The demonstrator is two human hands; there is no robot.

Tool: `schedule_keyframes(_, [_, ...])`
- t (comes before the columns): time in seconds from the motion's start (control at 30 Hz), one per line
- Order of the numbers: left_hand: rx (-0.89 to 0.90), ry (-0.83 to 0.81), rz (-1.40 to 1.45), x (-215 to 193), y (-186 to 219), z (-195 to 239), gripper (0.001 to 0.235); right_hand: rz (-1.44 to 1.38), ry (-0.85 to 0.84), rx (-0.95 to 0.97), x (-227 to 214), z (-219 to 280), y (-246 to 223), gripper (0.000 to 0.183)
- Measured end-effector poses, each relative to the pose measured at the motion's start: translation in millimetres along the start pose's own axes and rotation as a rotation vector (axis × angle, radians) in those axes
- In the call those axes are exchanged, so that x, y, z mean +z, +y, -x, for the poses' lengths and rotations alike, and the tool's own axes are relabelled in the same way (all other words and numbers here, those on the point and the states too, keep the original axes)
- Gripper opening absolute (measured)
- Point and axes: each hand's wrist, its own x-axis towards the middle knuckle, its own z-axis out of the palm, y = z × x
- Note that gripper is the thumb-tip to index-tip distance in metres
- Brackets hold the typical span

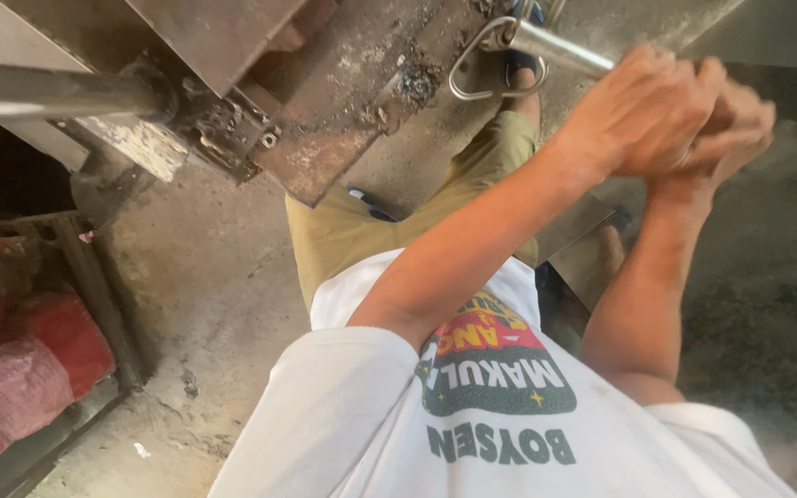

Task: Bending metal rods into specific shapes using a manual jig and lever bar on a workshop floor.

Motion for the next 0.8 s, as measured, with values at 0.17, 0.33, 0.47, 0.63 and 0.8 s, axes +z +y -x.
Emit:
schedule_keyframes(0.17, [-0.021,-0.067,0.001,-13.7,11.1,4.8,0.06,0.103,0.132,-0.101,-13.5,9.3,-13.1,0.039])
schedule_keyframes(0.33, [-0.032,0.076,-0.005,-65.4,16.4,8.6,0.041,0.141,-0.26,0.019,-29.9,-35.5,-13.8,0.031])
schedule_keyframes(0.47, [-0.493,-0.018,0.261,-120.3,30.5,74.8,0.021,0.099,-0.323,-0.015,-62.1,-74.1,-50.7,0.077])
schedule_keyframes(0.63, [-1.298,0.177,0.696,-138.1,-11.4,114.0,0.039,0.007,-0.416,0.036,-64.9,-78.5,-47.6,0.069])
schedule_keyframes(0.8, [-1.312,0.455,1.011,-127.6,-38.2,109.7,0.043,-0.003,-0.46,0.022,-61.5,-77.3,-35.8,0.071])
